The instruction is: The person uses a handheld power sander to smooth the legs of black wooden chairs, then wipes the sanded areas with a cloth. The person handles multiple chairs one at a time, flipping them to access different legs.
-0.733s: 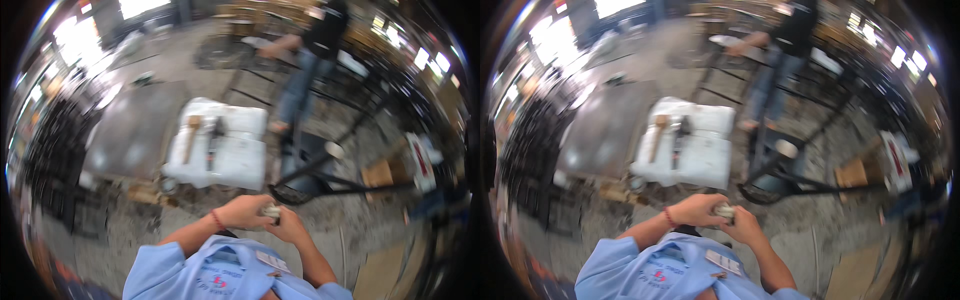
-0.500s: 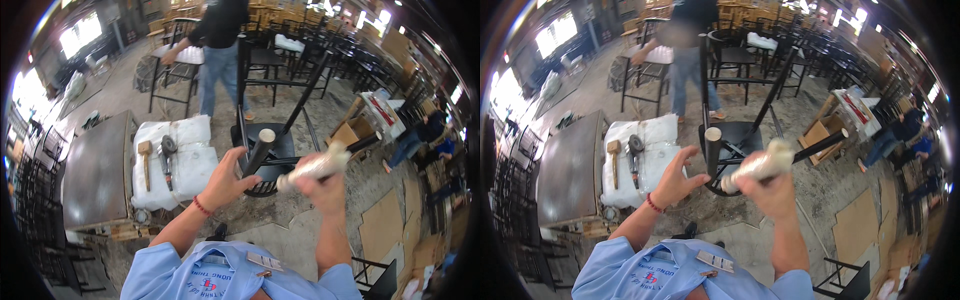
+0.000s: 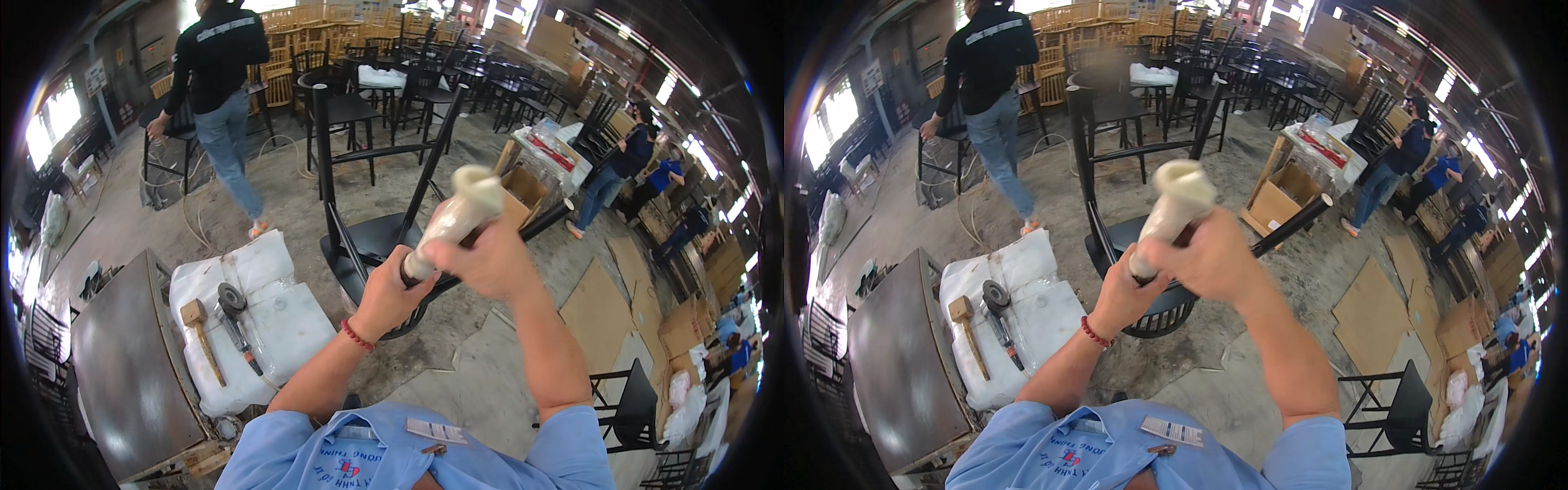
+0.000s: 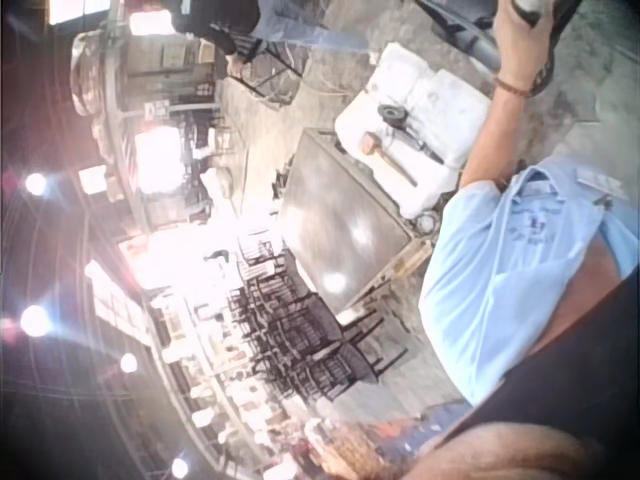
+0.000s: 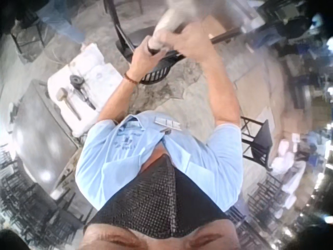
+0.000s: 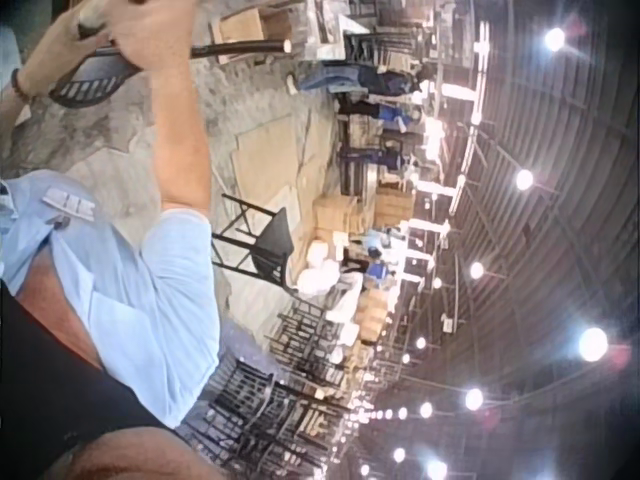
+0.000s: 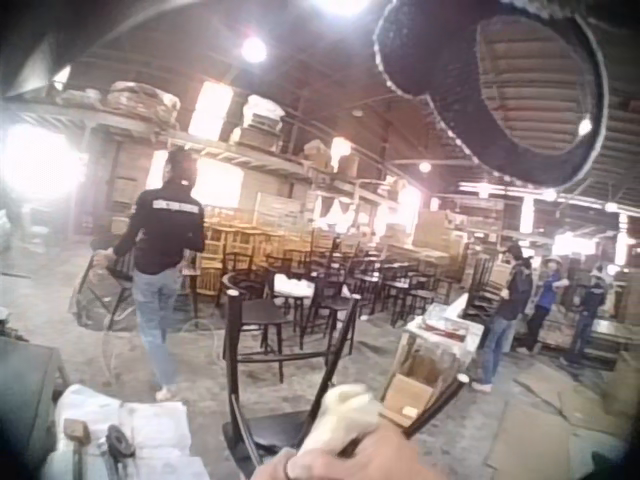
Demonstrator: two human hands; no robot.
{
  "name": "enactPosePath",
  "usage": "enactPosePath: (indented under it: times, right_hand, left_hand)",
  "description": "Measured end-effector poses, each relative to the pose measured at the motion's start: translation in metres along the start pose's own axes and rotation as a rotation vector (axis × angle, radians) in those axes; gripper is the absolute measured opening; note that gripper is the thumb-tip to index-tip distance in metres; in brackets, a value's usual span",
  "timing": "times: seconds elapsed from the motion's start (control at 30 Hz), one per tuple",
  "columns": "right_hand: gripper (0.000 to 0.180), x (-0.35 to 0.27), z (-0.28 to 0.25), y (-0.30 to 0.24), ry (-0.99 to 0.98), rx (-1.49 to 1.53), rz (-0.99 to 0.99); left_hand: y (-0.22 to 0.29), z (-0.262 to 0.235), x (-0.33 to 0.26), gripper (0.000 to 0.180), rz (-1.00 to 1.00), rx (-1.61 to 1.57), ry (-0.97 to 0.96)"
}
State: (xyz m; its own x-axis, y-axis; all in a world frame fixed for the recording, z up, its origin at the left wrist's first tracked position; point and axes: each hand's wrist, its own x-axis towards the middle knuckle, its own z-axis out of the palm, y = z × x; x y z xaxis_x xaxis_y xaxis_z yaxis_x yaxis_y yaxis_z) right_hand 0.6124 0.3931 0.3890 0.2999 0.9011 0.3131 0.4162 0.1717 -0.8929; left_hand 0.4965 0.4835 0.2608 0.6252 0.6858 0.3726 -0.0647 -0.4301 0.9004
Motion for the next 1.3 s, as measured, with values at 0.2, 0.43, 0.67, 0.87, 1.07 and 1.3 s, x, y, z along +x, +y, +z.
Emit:
enactPosePath:
  times: [0.2, 0.43, 0.67, 0.87, 1.07, 1.3]
  right_hand:
    - [0.033, -0.004, 0.003, -0.003, 0.054, -0.251, -0.029]
    - [0.036, -0.007, 0.008, -0.015, 0.047, -0.197, 0.088]
    - [0.031, -0.001, 0.017, -0.018, 0.038, -0.386, -0.05]
    - [0.021, -0.001, -0.062, 0.01, 0.422, -0.317, -0.035]
    - [0.018, -0.031, -0.21, 0.036, 0.863, -0.234, 0.076]
    - [0.019, 0.022, -0.257, 0.099, 0.744, -0.343, 0.109]
  left_hand:
    - [0.005, -0.002, 0.002, 0.036, -0.036, 0.008, -0.017]
    - [-0.007, -0.008, 0.0, 0.037, 0.097, -0.051, -0.035]
    - [0.004, -0.006, 0.003, 0.034, 0.071, -0.092, -0.035]
    - [0.012, -0.014, 0.011, 0.031, -0.023, -0.025, -0.131]
    - [0.018, -0.012, 0.031, 0.029, 0.081, -0.099, -0.276]
    - [0.022, -0.02, 0.024, 0.024, -0.047, -0.081, -0.287]
